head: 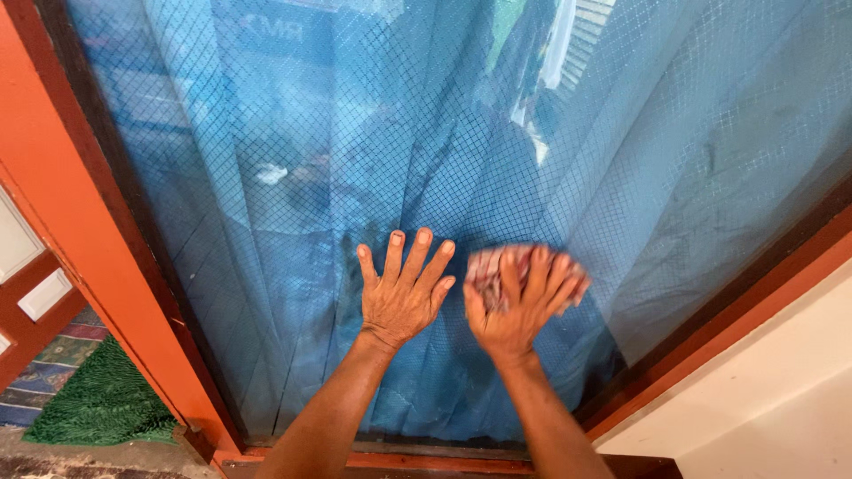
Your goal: The person cleans a glass window pane by wiping down the surface with a cloth.
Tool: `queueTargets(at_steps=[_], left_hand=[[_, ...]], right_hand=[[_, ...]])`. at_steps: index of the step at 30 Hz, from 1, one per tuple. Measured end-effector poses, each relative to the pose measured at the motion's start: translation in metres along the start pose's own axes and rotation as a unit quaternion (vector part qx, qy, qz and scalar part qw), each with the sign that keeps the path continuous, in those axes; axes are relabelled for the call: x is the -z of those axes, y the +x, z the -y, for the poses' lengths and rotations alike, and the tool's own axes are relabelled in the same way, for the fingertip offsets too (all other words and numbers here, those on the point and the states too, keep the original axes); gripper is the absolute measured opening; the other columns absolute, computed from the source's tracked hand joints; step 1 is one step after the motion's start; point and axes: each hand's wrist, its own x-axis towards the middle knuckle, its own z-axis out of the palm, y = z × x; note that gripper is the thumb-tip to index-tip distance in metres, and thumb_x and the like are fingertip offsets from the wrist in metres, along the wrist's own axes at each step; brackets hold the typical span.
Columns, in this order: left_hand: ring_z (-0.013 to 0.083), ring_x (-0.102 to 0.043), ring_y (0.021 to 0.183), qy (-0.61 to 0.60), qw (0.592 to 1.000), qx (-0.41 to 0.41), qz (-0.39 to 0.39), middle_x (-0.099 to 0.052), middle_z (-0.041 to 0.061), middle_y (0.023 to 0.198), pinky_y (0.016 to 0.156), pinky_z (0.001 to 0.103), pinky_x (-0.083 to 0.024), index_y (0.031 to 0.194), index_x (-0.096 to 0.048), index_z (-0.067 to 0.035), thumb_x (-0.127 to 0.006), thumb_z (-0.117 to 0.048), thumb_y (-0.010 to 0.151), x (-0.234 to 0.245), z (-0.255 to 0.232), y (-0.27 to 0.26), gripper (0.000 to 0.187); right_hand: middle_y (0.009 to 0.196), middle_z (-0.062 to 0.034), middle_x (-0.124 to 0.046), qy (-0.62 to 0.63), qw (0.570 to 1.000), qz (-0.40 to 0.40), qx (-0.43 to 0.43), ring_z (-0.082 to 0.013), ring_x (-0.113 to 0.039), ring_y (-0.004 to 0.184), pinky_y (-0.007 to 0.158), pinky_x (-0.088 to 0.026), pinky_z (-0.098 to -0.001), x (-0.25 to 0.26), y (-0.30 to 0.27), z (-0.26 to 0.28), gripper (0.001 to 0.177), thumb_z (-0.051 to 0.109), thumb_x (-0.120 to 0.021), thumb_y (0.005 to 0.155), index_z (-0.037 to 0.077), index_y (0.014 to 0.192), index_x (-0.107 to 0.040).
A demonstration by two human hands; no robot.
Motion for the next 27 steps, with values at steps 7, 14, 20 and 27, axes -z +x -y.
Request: queueTargets(at_steps=[7, 14, 20, 27], left_hand=[[0.0346, -0.02, 0.157, 0.013, 1.0, -0.004, -0.01, -0.032, 0.007, 0.168, 0.124, 0.068, -0.001, 0.161, -0.044, -0.027, -0.051, -0.05, 0.111, 0.0, 0.001, 0.0, 0.056], [0.0339, -0.017, 0.158, 0.02, 1.0, -0.003, -0.003, -0.028, 0.007, 0.169, 0.124, 0.068, 0.0, 0.162, -0.041, -0.028, -0.048, -0.052, 0.111, -0.004, 0.0, -0.002, 0.056], [0.0334, -0.018, 0.158, -0.007, 1.0, 0.012, 0.001, -0.028, 0.007, 0.17, 0.124, 0.067, -0.001, 0.16, -0.045, -0.027, -0.05, -0.05, 0.111, 0.009, -0.002, 0.004, 0.054], [0.0254, -0.038, 0.149, -0.027, 0.999, 0.005, -0.018, -0.045, 0.0, 0.16, 0.124, 0.06, -0.02, 0.149, -0.059, -0.029, -0.067, -0.038, 0.105, 0.032, 0.01, 0.018, 0.046]], right_hand=[[0.166, -0.0181, -0.029, 0.025, 1.0, -0.016, 0.003, -0.0468, -0.016, 0.156, 0.125, -0.008, -0.0702, -0.002, -0.008, 0.0, 0.063, 0.058, -0.061, 0.1, 0.013, 0.142, -0.058], [0.164, -0.0192, -0.034, -0.01, 0.998, -0.058, -0.001, -0.046, -0.018, 0.156, 0.128, -0.008, -0.0685, 0.016, 0.132, -0.002, 0.071, 0.059, -0.054, 0.1, 0.01, 0.151, -0.057], [0.166, -0.0223, -0.031, 0.027, 0.999, -0.036, -0.027, -0.0472, -0.016, 0.158, 0.129, -0.006, -0.068, 0.018, 0.143, 0.001, 0.074, 0.061, -0.058, 0.104, 0.008, 0.155, -0.053], [0.166, -0.0211, -0.03, 0.003, 1.0, -0.006, -0.014, -0.0482, -0.016, 0.156, 0.126, -0.008, -0.0703, 0.009, 0.028, 0.006, 0.068, 0.058, -0.062, 0.098, 0.011, 0.148, -0.056]])
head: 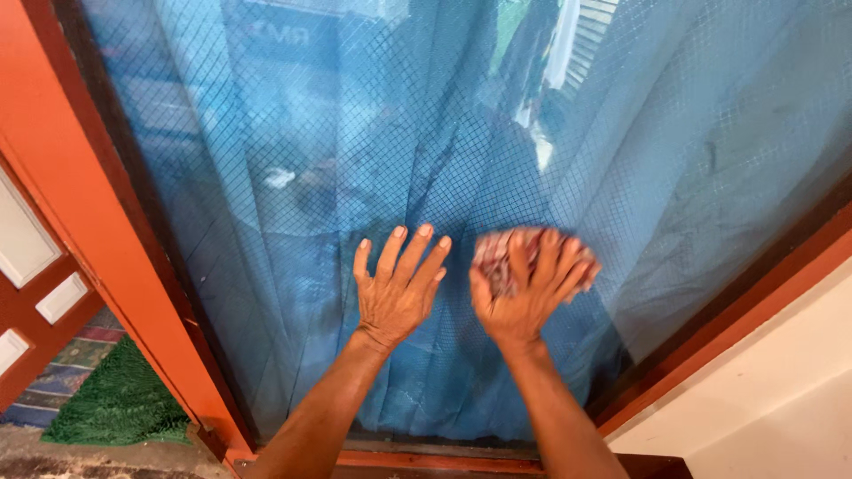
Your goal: The person cleans a glass window pane by wiping down the surface with a cloth.
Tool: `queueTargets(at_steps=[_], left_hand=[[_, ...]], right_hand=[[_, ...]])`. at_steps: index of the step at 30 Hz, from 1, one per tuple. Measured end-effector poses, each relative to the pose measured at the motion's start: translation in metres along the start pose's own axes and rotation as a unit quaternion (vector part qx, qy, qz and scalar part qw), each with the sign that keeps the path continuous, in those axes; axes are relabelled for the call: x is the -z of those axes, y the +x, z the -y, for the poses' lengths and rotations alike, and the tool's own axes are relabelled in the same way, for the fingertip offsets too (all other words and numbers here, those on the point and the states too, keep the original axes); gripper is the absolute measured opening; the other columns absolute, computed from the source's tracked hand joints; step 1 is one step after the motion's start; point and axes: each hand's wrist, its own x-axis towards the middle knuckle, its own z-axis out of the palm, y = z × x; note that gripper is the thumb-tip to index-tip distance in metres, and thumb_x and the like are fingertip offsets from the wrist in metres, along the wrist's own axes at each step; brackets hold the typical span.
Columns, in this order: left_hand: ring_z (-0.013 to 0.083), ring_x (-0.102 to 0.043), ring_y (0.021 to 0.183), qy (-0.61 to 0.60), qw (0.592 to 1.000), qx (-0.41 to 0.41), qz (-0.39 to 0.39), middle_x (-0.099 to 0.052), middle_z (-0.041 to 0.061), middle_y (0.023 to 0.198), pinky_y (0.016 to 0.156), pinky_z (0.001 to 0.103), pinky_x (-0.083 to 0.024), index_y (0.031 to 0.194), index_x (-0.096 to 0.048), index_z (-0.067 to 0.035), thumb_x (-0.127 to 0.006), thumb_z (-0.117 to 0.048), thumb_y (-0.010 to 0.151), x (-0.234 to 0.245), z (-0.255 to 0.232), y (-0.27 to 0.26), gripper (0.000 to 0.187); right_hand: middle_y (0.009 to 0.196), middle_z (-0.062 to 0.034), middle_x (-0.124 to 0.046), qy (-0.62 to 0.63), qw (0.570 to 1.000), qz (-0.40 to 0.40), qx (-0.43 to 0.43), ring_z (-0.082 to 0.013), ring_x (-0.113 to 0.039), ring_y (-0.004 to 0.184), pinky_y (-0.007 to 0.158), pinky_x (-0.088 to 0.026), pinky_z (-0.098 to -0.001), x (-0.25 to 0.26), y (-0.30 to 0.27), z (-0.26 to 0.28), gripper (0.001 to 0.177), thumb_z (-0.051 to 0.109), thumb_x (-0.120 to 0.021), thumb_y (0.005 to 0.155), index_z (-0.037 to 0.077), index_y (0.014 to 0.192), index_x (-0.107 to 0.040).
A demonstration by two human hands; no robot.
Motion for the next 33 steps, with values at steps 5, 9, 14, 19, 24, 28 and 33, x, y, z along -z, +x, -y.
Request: queueTargets(at_steps=[5, 9, 14, 19, 24, 28, 33], left_hand=[[0.032, -0.035, 0.148, -0.028, 1.0, 0.012, 0.002, -0.044, 0.008, 0.158, 0.121, 0.065, -0.016, 0.148, -0.058, -0.024, -0.066, -0.04, 0.104, -0.009, 0.006, 0.002, 0.048], [0.0344, -0.023, 0.155, 0.03, 0.999, -0.009, 0.003, -0.037, 0.011, 0.165, 0.124, 0.065, -0.006, 0.155, -0.054, -0.024, -0.055, -0.046, 0.109, -0.017, 0.01, -0.002, 0.05], [0.034, -0.018, 0.158, 0.058, 0.998, -0.02, 0.001, -0.031, 0.01, 0.168, 0.125, 0.066, -0.004, 0.158, -0.047, -0.024, -0.046, -0.05, 0.112, -0.028, 0.012, -0.008, 0.052], [0.0352, -0.017, 0.158, 0.062, 0.998, -0.017, -0.004, -0.03, 0.012, 0.168, 0.125, 0.066, -0.003, 0.158, -0.047, -0.023, -0.043, -0.05, 0.113, -0.03, 0.012, -0.01, 0.053], [0.0376, -0.019, 0.157, 0.065, 0.998, -0.019, 0.0, -0.035, 0.014, 0.165, 0.124, 0.067, -0.003, 0.156, -0.051, -0.02, -0.042, -0.049, 0.112, -0.028, 0.012, -0.011, 0.053], [0.0401, -0.02, 0.155, 0.063, 0.998, -0.006, 0.015, -0.04, 0.016, 0.161, 0.123, 0.069, -0.004, 0.152, -0.054, -0.018, -0.044, -0.05, 0.111, -0.029, 0.012, -0.012, 0.052], [0.0434, -0.018, 0.155, 0.07, 0.997, -0.001, 0.036, -0.039, 0.02, 0.161, 0.122, 0.07, -0.004, 0.151, -0.053, -0.015, -0.047, -0.048, 0.111, -0.029, 0.013, -0.011, 0.053]], right_hand=[[0.164, -0.0193, -0.03, 0.018, 1.0, 0.019, 0.004, -0.0478, -0.018, 0.155, 0.123, -0.009, -0.0724, -0.004, -0.024, -0.005, 0.068, 0.059, -0.068, 0.096, 0.012, 0.144, -0.055], [0.162, -0.0187, -0.035, 0.005, 0.999, -0.029, 0.041, -0.0448, -0.021, 0.156, 0.126, -0.013, -0.0695, 0.002, 0.023, -0.004, 0.065, 0.058, -0.069, 0.096, 0.016, 0.143, -0.058], [0.161, -0.0186, -0.04, -0.038, 0.997, -0.052, 0.031, -0.0445, -0.023, 0.155, 0.127, -0.013, -0.0667, 0.013, 0.118, -0.015, 0.066, 0.06, -0.064, 0.099, 0.015, 0.147, -0.062], [0.164, -0.0212, -0.036, 0.013, 1.0, -0.018, -0.004, -0.0479, -0.021, 0.155, 0.127, -0.01, -0.0677, 0.018, 0.144, -0.017, 0.072, 0.065, -0.059, 0.104, 0.012, 0.152, -0.058], [0.161, -0.021, -0.037, -0.003, 1.0, -0.018, 0.013, -0.0481, -0.02, 0.153, 0.123, -0.01, -0.0704, 0.012, 0.066, -0.02, 0.065, 0.062, -0.063, 0.098, 0.016, 0.144, -0.063], [0.155, -0.0192, -0.041, 0.054, 0.998, 0.027, 0.009, -0.0502, -0.027, 0.148, 0.12, -0.018, -0.0701, 0.013, -0.001, -0.021, 0.058, 0.06, -0.069, 0.095, 0.018, 0.134, -0.065], [0.147, -0.0107, -0.051, 0.039, 0.997, -0.015, 0.067, -0.0389, -0.035, 0.144, 0.113, -0.026, -0.0634, 0.022, 0.005, -0.029, 0.045, 0.054, -0.074, 0.095, 0.023, 0.127, -0.071]])
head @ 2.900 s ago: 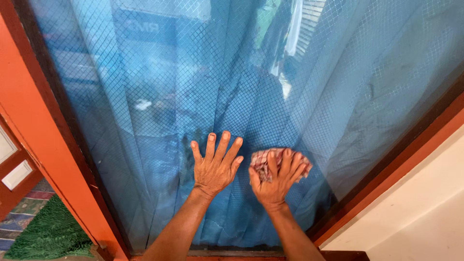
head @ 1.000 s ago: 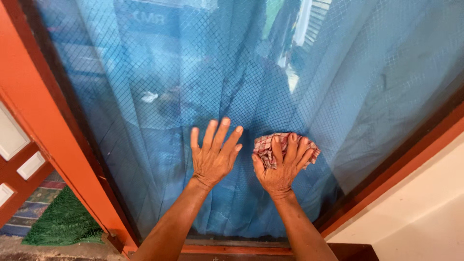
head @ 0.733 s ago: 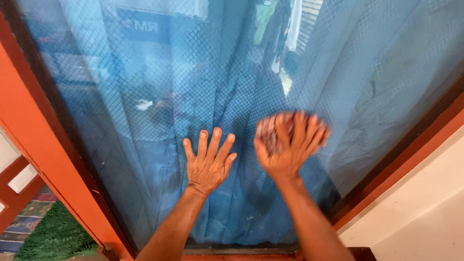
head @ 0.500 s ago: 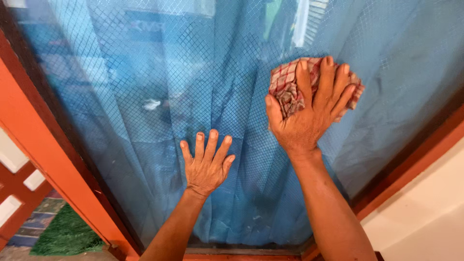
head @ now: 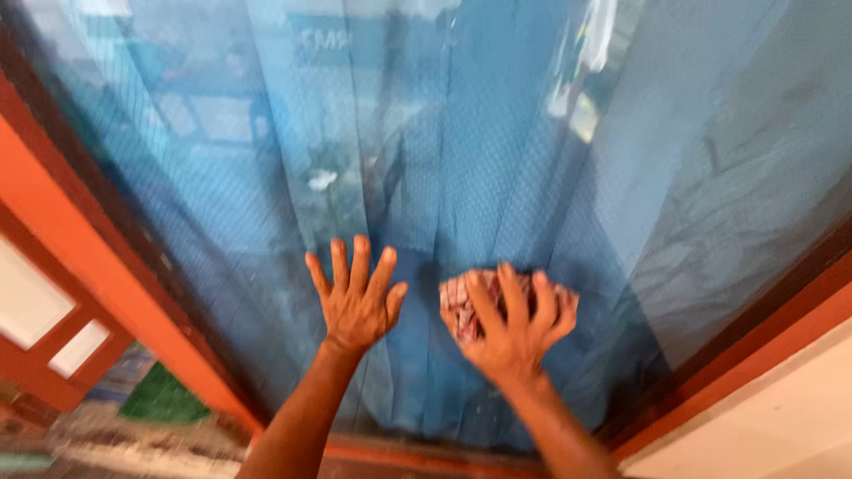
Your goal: The person cleans a glass window pane by wiping down the surface with a cloth.
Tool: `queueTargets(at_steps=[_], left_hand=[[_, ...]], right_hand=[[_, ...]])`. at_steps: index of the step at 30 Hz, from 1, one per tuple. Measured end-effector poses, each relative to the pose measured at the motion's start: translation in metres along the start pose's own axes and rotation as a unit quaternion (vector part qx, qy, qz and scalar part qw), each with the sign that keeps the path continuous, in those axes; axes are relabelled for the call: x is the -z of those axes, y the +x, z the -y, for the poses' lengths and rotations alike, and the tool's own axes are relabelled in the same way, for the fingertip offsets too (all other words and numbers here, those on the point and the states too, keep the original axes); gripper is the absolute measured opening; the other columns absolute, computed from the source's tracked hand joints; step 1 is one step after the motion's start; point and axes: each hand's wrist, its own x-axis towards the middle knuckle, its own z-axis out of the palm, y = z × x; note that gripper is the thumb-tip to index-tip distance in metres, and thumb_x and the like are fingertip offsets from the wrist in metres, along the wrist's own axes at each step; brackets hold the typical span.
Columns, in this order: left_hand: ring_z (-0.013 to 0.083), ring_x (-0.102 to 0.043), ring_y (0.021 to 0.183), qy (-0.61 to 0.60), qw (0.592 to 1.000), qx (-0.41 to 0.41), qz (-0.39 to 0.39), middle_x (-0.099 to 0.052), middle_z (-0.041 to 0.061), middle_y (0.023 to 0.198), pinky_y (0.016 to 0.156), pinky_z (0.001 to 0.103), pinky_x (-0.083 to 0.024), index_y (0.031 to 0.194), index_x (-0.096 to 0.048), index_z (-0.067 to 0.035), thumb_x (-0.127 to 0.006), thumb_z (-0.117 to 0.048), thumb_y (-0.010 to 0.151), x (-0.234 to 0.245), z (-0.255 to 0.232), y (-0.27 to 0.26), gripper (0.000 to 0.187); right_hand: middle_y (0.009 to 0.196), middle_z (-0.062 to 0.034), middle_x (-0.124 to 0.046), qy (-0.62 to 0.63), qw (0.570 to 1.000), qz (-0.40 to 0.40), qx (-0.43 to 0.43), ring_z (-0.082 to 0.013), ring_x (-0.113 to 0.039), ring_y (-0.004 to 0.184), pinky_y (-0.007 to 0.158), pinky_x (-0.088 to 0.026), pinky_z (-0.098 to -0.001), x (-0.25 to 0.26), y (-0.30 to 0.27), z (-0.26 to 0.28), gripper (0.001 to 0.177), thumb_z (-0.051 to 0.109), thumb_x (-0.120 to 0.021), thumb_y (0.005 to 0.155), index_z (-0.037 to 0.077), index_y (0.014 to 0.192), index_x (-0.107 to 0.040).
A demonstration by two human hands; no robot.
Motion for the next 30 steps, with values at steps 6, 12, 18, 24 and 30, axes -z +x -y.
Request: queueTargets(at_steps=[6, 12, 18, 24, 30], left_hand=[[0.0443, -0.021, 0.154, -0.004, 1.0, 0.005, -0.008, -0.039, 0.021, 0.16, 0.122, 0.071, -0.005, 0.152, -0.05, -0.015, -0.048, -0.047, 0.108, 0.004, -0.005, 0.002, 0.054], [0.0413, -0.03, 0.152, -0.035, 0.999, 0.009, -0.013, -0.046, 0.019, 0.157, 0.124, 0.067, -0.008, 0.147, -0.058, -0.016, -0.056, -0.043, 0.107, 0.026, -0.009, 0.004, 0.048], [0.0376, -0.034, 0.15, -0.029, 0.999, -0.027, -0.035, -0.049, 0.011, 0.156, 0.124, 0.067, -0.009, 0.142, -0.065, -0.024, -0.06, -0.041, 0.106, 0.053, 0.029, 0.034, 0.041], [0.0436, -0.029, 0.149, -0.028, 1.0, -0.011, 0.0, -0.044, 0.016, 0.159, 0.118, 0.074, -0.005, 0.15, -0.059, -0.025, -0.056, -0.048, 0.108, 0.051, 0.076, 0.052, 0.048], [0.0378, -0.021, 0.156, -0.044, 0.998, -0.038, -0.015, -0.034, 0.011, 0.166, 0.121, 0.071, -0.002, 0.16, -0.048, -0.029, -0.053, -0.051, 0.113, 0.042, 0.084, 0.043, 0.053]], right_hand=[[0.139, -0.0111, -0.056, 0.001, 0.994, -0.099, 0.05, -0.037, -0.041, 0.137, 0.108, -0.024, -0.0631, 0.001, 0.087, -0.018, 0.048, 0.058, -0.07, 0.096, 0.017, 0.122, -0.073], [0.135, -0.003, -0.056, 0.037, 0.985, -0.165, 0.029, -0.0287, -0.047, 0.135, 0.119, -0.027, -0.0564, -0.01, 0.148, -0.03, 0.051, 0.064, -0.075, 0.1, 0.019, 0.122, -0.069], [0.144, -0.0111, -0.054, 0.015, 0.997, -0.067, -0.036, -0.0375, -0.039, 0.144, 0.123, -0.016, -0.0635, -0.013, 0.103, -0.006, 0.046, 0.049, -0.069, 0.098, 0.015, 0.128, -0.07], [0.154, -0.0218, -0.043, -0.016, 0.997, 0.012, -0.078, -0.0474, -0.029, 0.15, 0.123, -0.011, -0.0689, -0.028, -0.002, 0.045, 0.062, 0.051, -0.056, 0.099, 0.005, 0.14, -0.056], [0.151, -0.0203, -0.044, -0.085, 0.994, -0.008, -0.071, -0.0445, -0.036, 0.145, 0.119, -0.022, -0.064, -0.042, -0.008, 0.065, 0.062, 0.047, -0.06, 0.096, 0.007, 0.143, -0.051]])
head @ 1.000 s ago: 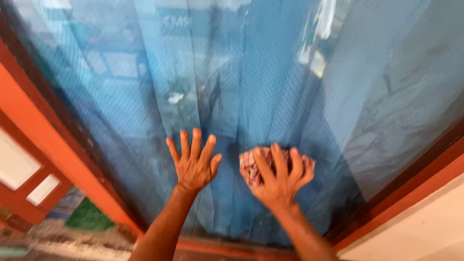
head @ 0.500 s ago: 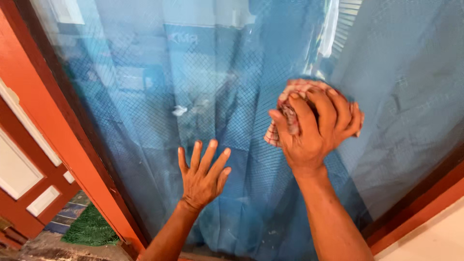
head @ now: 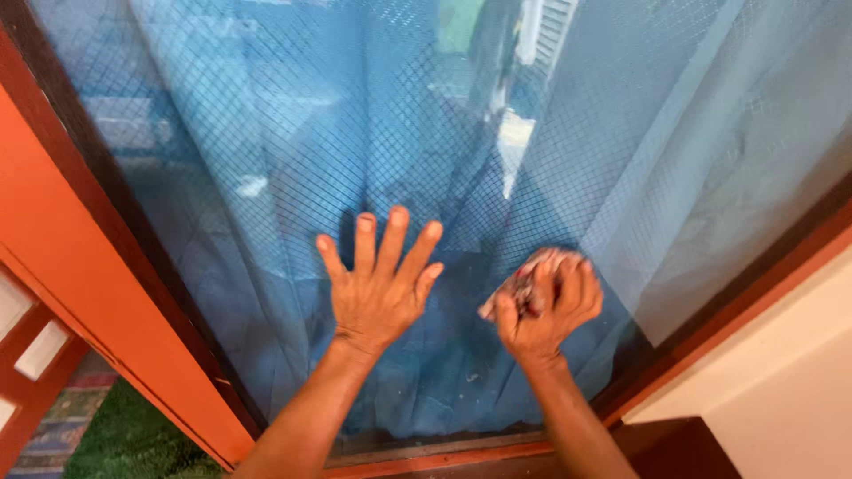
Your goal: The person cleans a glass window pane by wiping down the surface with a cloth.
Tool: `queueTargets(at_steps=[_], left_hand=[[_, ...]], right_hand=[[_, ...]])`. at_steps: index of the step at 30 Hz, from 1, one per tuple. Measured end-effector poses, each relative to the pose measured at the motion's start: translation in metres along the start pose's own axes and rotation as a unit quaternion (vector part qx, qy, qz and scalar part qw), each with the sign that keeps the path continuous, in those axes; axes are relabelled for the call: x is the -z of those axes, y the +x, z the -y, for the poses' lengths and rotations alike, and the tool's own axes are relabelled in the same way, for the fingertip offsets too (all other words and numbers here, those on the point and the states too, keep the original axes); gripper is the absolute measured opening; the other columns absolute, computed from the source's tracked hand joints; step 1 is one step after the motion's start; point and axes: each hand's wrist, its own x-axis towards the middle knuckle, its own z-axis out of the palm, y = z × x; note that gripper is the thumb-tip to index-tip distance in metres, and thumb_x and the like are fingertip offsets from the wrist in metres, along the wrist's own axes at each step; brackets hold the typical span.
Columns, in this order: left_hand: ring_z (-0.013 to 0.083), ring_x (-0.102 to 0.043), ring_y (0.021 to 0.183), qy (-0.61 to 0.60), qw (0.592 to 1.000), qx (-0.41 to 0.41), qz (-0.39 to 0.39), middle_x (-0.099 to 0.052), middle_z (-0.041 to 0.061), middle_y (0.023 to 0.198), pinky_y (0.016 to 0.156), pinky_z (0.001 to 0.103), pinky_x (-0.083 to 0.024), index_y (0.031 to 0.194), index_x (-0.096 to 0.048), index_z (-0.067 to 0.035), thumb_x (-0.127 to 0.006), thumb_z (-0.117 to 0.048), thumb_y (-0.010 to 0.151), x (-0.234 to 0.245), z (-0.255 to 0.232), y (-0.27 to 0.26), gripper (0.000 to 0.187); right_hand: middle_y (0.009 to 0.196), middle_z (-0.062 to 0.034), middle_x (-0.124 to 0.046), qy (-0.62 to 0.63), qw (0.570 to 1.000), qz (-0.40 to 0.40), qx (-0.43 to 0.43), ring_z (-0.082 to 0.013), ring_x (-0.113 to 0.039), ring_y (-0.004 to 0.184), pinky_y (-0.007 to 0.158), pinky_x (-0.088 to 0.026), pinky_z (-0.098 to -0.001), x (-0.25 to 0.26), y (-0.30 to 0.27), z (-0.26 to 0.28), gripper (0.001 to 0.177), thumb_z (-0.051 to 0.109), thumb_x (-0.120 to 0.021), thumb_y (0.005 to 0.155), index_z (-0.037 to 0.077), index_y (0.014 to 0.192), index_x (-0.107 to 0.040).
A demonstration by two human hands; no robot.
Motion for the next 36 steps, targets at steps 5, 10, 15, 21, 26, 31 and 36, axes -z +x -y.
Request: queueTargets(at_steps=[5, 10, 15, 21, 26, 31, 36], left_hand=[[0.0354, -0.014, 0.159, -0.003, 1.0, -0.016, -0.018, -0.027, 0.009, 0.171, 0.124, 0.068, 0.001, 0.164, -0.041, -0.031, -0.05, -0.051, 0.115, 0.001, 0.003, 0.0, 0.054], [0.0338, -0.011, 0.161, -0.001, 1.0, -0.025, -0.017, -0.02, 0.009, 0.173, 0.125, 0.066, 0.003, 0.166, -0.038, -0.03, -0.045, -0.05, 0.116, 0.0, 0.008, -0.001, 0.055], [0.033, -0.01, 0.161, -0.002, 0.999, -0.025, -0.023, -0.019, 0.009, 0.173, 0.125, 0.066, 0.004, 0.167, -0.037, -0.029, -0.045, -0.051, 0.117, 0.0, 0.007, -0.002, 0.056], [0.0338, -0.011, 0.16, 0.01, 0.999, -0.03, -0.023, -0.022, 0.009, 0.172, 0.125, 0.066, 0.003, 0.166, -0.038, -0.029, -0.046, -0.051, 0.115, 0.001, 0.008, -0.002, 0.055], [0.0371, -0.013, 0.158, 0.016, 0.999, -0.03, -0.015, -0.025, 0.011, 0.171, 0.123, 0.068, 0.002, 0.164, -0.041, -0.028, -0.048, -0.052, 0.113, -0.004, 0.006, -0.001, 0.057], [0.04, -0.014, 0.158, 0.02, 0.999, -0.026, 0.002, -0.028, 0.013, 0.169, 0.121, 0.071, 0.001, 0.161, -0.044, -0.027, -0.048, -0.053, 0.112, -0.008, 0.005, -0.007, 0.056], [0.041, -0.011, 0.157, 0.04, 0.999, -0.019, 0.004, -0.029, 0.015, 0.168, 0.121, 0.072, 0.001, 0.159, -0.049, -0.026, -0.048, -0.053, 0.111, -0.006, 0.002, -0.005, 0.054]], right_hand=[[0.156, -0.0234, -0.042, 0.005, 0.999, -0.04, -0.018, -0.0462, -0.035, 0.149, 0.125, -0.023, -0.061, 0.002, 0.089, 0.009, 0.063, 0.029, -0.059, 0.096, 0.002, 0.152, -0.046], [0.163, -0.0218, -0.038, 0.054, 0.997, -0.039, -0.037, -0.0417, -0.034, 0.151, 0.129, -0.018, -0.0552, 0.008, 0.153, 0.006, 0.066, 0.024, -0.061, 0.099, -0.001, 0.158, -0.044], [0.162, -0.0182, -0.037, 0.072, 0.996, -0.03, -0.034, -0.0415, -0.028, 0.156, 0.131, -0.012, -0.0583, -0.002, 0.099, 0.004, 0.069, 0.039, -0.059, 0.096, 0.003, 0.153, -0.047], [0.16, -0.0199, -0.036, 0.082, 0.996, -0.015, -0.012, -0.0447, -0.029, 0.154, 0.129, -0.012, -0.0647, -0.008, -0.006, 0.013, 0.066, 0.045, -0.059, 0.098, 0.009, 0.151, -0.046], [0.156, -0.0212, -0.042, 0.063, 0.998, -0.018, -0.014, -0.0454, -0.031, 0.152, 0.128, -0.012, -0.0663, -0.003, 0.061, -0.005, 0.066, 0.038, -0.065, 0.092, 0.007, 0.148, -0.051], [0.159, -0.0207, -0.043, 0.07, 0.998, 0.0, -0.003, -0.0458, -0.031, 0.154, 0.127, -0.012, -0.0671, 0.017, 0.162, -0.017, 0.063, 0.04, -0.068, 0.098, 0.005, 0.149, -0.056], [0.157, -0.0184, -0.048, 0.076, 0.997, 0.005, 0.019, -0.0443, -0.033, 0.154, 0.126, -0.013, -0.0678, 0.02, 0.139, -0.008, 0.051, 0.037, -0.069, 0.1, 0.009, 0.143, -0.064]])
